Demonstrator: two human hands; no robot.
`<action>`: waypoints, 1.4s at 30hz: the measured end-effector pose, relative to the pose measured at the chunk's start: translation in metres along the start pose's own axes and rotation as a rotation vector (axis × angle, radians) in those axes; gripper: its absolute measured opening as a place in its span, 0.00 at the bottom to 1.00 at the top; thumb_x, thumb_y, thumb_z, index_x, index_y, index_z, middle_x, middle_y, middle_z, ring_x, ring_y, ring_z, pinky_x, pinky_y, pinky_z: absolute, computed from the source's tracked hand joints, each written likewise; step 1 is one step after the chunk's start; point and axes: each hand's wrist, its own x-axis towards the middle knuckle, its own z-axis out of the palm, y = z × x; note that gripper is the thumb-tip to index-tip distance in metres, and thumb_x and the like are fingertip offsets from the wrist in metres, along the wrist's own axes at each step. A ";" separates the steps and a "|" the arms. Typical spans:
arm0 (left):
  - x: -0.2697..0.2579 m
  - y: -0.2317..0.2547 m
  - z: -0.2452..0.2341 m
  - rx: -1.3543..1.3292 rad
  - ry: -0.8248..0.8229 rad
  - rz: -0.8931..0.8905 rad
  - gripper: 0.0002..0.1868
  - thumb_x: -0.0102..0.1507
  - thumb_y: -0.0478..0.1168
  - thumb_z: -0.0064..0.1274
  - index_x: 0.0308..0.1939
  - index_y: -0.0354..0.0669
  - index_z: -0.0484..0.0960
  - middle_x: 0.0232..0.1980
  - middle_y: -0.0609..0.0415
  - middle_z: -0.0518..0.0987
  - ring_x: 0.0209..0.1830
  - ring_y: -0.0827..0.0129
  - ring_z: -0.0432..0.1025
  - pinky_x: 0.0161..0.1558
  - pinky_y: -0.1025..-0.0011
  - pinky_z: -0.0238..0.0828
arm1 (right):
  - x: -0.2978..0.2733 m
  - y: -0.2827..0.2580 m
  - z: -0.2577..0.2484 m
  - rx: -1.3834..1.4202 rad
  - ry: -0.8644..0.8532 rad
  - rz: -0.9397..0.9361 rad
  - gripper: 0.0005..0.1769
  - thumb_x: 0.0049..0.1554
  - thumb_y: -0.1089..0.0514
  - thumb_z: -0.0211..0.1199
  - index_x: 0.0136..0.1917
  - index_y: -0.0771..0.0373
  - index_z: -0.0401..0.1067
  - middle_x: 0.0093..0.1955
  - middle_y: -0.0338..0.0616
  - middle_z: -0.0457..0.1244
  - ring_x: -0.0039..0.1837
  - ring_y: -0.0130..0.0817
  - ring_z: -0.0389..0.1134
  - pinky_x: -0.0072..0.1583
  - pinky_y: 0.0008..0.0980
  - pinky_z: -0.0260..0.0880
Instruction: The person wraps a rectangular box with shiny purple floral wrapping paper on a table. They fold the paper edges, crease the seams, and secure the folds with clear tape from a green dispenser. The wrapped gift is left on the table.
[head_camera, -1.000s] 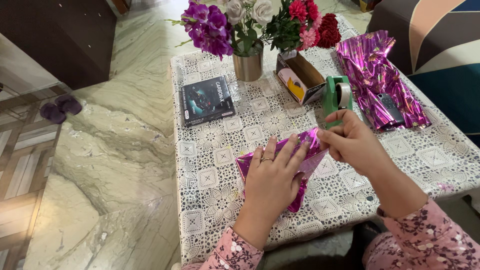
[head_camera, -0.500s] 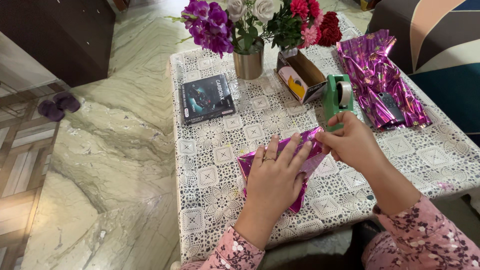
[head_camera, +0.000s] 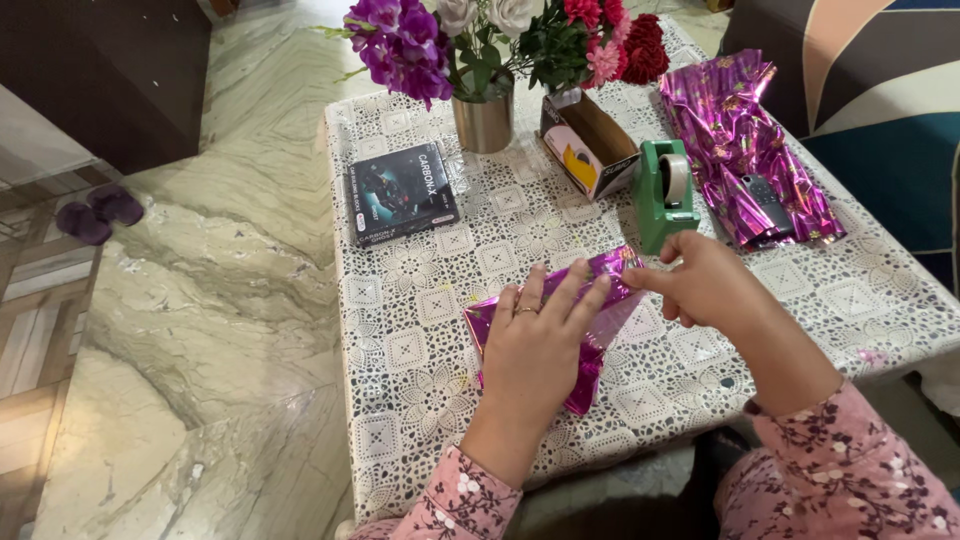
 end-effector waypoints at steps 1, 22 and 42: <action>-0.001 0.002 0.000 -0.001 0.000 0.000 0.28 0.65 0.41 0.43 0.71 0.60 0.73 0.74 0.57 0.70 0.70 0.50 0.67 0.68 0.47 0.60 | 0.003 0.008 0.000 0.042 -0.003 0.007 0.31 0.51 0.47 0.74 0.57 0.71 0.68 0.27 0.48 0.64 0.26 0.34 0.61 0.29 0.32 0.56; 0.006 -0.005 -0.005 0.061 -0.013 0.006 0.30 0.64 0.38 0.44 0.71 0.60 0.71 0.74 0.59 0.70 0.69 0.54 0.67 0.67 0.50 0.61 | 0.009 0.060 0.001 -0.038 0.089 -0.653 0.24 0.46 0.56 0.77 0.54 0.62 0.72 0.52 0.48 0.66 0.49 0.34 0.66 0.49 0.35 0.73; 0.008 0.000 -0.004 0.058 -0.001 0.006 0.28 0.64 0.39 0.44 0.70 0.58 0.74 0.72 0.57 0.72 0.68 0.53 0.69 0.66 0.50 0.61 | 0.041 0.058 0.023 -0.093 0.285 -1.248 0.22 0.48 0.53 0.73 0.57 0.45 0.81 0.79 0.38 0.57 0.80 0.44 0.52 0.76 0.43 0.55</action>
